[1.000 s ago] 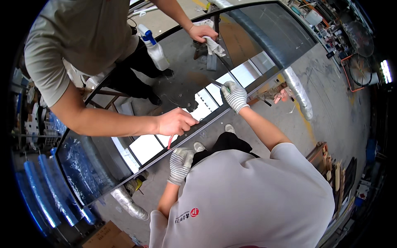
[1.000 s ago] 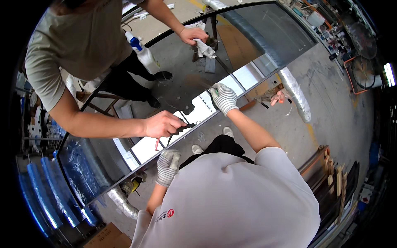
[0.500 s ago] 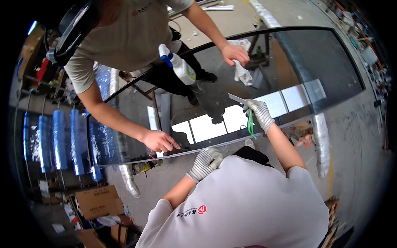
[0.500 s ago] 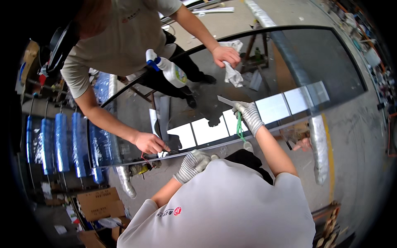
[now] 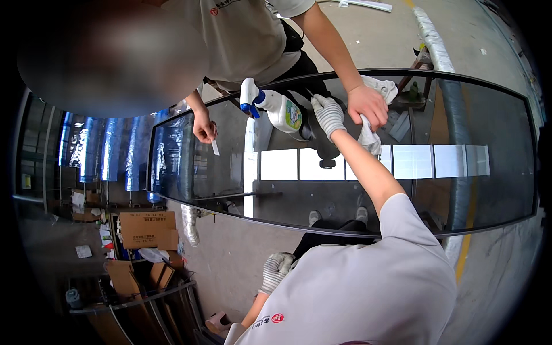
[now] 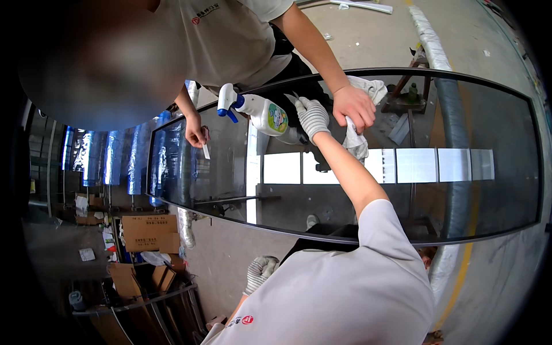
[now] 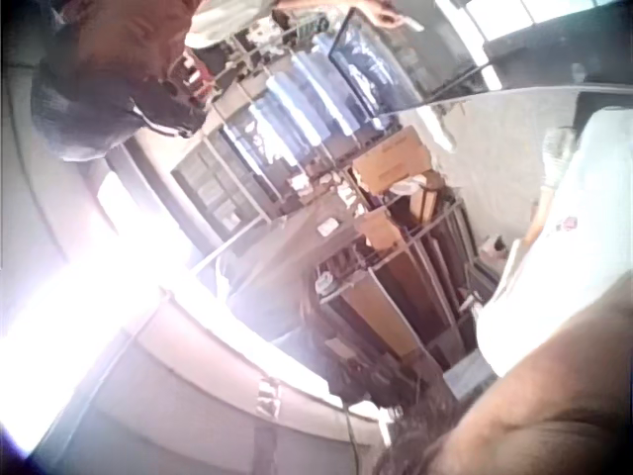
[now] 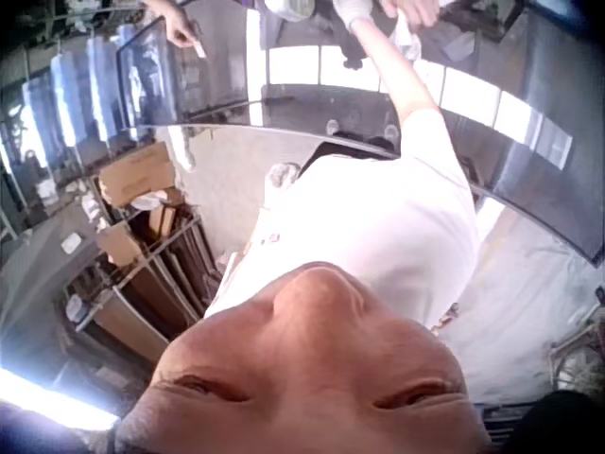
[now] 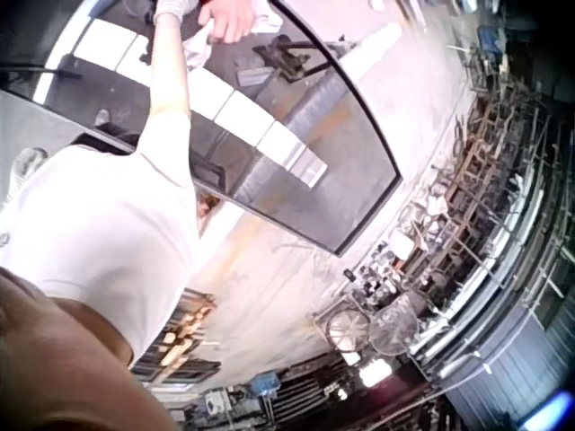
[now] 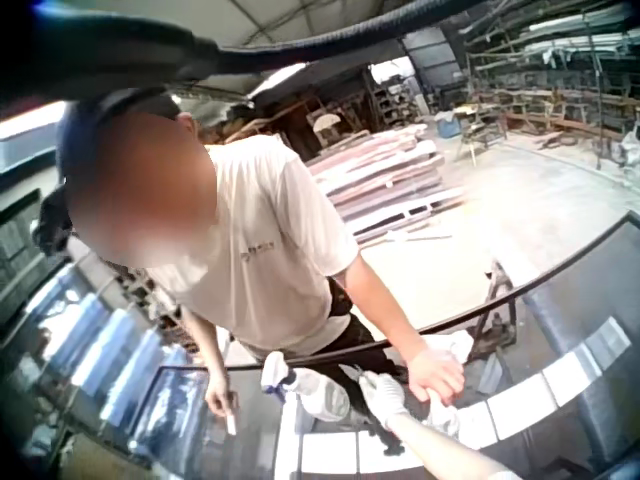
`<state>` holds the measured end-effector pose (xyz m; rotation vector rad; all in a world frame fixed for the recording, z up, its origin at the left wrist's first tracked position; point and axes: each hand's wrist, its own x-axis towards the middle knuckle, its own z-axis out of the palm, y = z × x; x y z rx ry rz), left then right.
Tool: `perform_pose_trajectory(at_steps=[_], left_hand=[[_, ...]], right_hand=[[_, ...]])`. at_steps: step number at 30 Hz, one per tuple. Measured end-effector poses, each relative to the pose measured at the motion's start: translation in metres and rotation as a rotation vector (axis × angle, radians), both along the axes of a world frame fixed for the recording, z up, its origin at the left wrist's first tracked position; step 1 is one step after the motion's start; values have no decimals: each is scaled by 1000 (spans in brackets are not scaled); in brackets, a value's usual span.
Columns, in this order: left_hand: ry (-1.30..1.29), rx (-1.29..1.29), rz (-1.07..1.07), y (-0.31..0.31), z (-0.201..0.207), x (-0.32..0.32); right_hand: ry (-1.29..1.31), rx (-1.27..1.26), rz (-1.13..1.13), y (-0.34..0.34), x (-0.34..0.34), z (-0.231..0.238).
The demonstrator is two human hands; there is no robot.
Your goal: The person prepares a large glass pane by removing protective tape, cleaning the edges with a tool, and using a sealant gun to apply sealant along the frame.
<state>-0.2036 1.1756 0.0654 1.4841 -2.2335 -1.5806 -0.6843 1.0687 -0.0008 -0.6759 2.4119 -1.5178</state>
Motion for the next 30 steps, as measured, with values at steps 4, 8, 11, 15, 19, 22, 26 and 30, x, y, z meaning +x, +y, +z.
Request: perform_pose_trajectory(at_steps=[4, 8, 11, 15, 19, 22, 26, 30], left_hand=[[-84, 120, 185, 8, -7, 7], [-187, -52, -18, 11, -5, 18], [3, 11, 322, 24, -8, 18], [-136, -120, 509, 28, -25, 31], [44, 297, 545, 12, -28, 51], [-138, -53, 511, 16, -18, 34], [-87, -114, 511, 15, -34, 47], [-92, -54, 467, 10, -28, 47]], right_hand=[[164, 138, 60, -31, -23, 6], [240, 232, 96, -55, -36, 7], [381, 329, 188, -67, -54, -4], [573, 283, 208, -76, -59, -4], [755, 241, 360, -90, -74, -18], [716, 235, 427, -89, -82, -27], [619, 246, 459, -93, -74, -17], [467, 304, 460, -89, -71, -7]])
